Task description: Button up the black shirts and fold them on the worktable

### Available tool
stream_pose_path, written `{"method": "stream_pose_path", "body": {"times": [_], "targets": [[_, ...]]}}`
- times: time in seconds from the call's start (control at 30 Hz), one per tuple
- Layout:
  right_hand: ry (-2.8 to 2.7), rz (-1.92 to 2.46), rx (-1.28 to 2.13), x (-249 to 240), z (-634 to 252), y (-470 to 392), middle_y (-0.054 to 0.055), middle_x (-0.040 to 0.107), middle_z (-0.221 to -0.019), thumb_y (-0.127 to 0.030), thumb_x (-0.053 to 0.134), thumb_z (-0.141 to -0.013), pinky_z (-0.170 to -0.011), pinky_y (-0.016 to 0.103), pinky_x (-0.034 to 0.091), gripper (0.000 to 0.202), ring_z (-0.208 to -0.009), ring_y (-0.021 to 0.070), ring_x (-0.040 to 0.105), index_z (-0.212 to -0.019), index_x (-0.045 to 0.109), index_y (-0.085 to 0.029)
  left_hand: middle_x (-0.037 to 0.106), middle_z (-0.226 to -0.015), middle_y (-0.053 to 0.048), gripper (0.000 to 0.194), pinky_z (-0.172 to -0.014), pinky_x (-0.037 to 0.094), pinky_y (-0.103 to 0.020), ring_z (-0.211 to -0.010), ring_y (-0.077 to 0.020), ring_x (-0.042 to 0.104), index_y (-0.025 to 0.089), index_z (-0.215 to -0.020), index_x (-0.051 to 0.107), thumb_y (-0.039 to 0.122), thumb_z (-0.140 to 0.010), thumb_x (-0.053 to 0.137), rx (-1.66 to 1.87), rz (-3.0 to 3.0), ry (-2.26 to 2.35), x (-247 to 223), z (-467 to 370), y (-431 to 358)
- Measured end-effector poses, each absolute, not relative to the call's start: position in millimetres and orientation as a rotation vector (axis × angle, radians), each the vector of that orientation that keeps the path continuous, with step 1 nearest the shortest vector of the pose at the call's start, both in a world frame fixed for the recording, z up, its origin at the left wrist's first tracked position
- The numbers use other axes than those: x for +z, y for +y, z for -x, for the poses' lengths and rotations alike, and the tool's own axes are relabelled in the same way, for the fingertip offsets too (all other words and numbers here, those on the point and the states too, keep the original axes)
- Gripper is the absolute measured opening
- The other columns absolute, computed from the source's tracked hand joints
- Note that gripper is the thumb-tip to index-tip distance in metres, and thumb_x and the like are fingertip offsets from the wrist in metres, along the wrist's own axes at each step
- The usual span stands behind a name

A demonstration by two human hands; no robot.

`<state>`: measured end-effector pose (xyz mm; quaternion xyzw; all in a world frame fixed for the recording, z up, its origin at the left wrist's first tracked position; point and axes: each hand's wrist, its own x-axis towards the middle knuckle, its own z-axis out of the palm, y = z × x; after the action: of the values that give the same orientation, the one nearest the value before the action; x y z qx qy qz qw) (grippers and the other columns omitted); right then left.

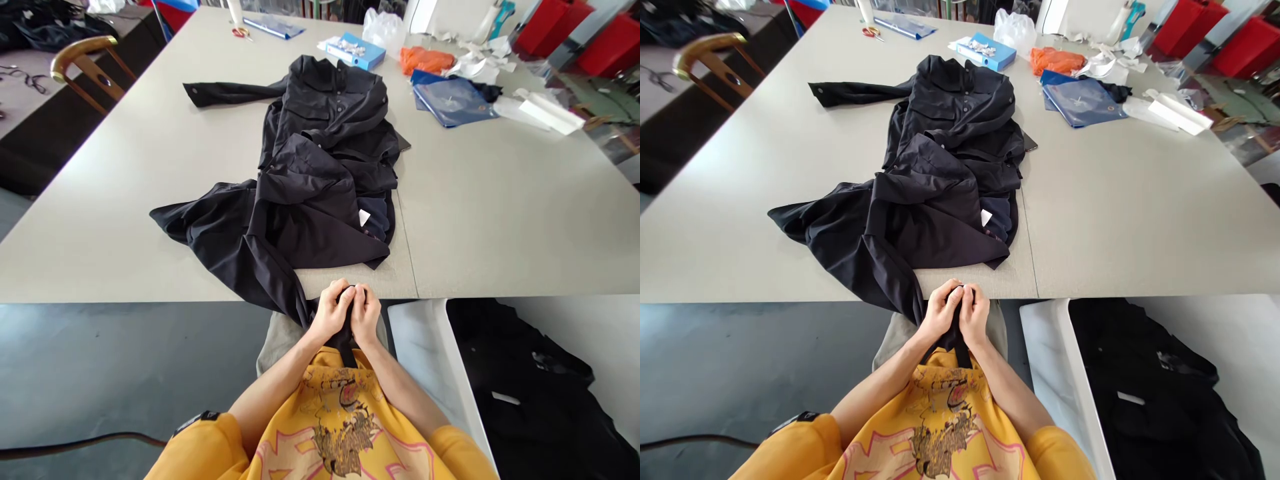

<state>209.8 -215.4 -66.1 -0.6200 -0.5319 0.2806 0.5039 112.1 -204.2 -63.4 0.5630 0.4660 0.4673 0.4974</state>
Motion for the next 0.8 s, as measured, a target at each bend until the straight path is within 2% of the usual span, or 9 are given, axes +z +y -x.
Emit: {"method": "stream_pose_path", "body": {"times": [0.2,0.5,0.67,0.8], "targets": [[-1.281,1.509,0.633,-69.4,-207.7,-215.8,-0.002,0.051,-0.058,-0.047,0.038,-0.104,-0.051,0.026,0.039,0.041,-0.050,0.0126,0.046,-0.072,0.048,-0.022,0.042,-0.069,0.002,0.041,-0.066,0.035,-0.027,-0.067,-0.0122,0.038,0.019,-0.072,0.046,0.047,-0.100,0.048,1.131,-1.295,1.127,-65.3,-114.6,-205.0],[-1.595,1.449,0.309,-73.5,-225.1,-214.3,0.002,0.057,-0.059,-0.040,0.037,-0.104,-0.050,0.027,0.041,0.037,-0.049,0.0150,0.054,-0.077,0.053,-0.021,0.040,-0.072,0.003,0.047,-0.066,0.037,-0.025,-0.068,-0.0119,0.036,0.019,-0.073,0.043,0.059,-0.095,0.051,0.997,-1.081,0.945,-64.9,-112.5,-205.0],[-1.613,1.349,0.363,-71.0,-225.7,-213.2,0.005,0.067,-0.070,-0.033,0.039,-0.104,-0.054,0.027,0.048,0.028,-0.057,0.0169,0.064,-0.086,0.057,-0.020,0.040,-0.073,0.003,0.043,-0.067,0.036,-0.025,-0.069,-0.0119,0.036,0.018,-0.073,0.045,0.053,-0.096,0.054,1.083,-1.061,0.923,-65.2,-111.3,-207.0],[-1.551,1.327,0.476,-69.1,-221.9,-211.7,0.006,0.069,-0.076,-0.033,0.040,-0.104,-0.057,0.027,0.050,0.026,-0.061,0.0172,0.065,-0.090,0.059,-0.021,0.039,-0.071,0.003,0.042,-0.066,0.035,-0.025,-0.068,-0.0118,0.035,0.018,-0.072,0.045,0.052,-0.096,0.055,1.122,-1.059,0.940,-60.8,-112.5,-205.9]]}}
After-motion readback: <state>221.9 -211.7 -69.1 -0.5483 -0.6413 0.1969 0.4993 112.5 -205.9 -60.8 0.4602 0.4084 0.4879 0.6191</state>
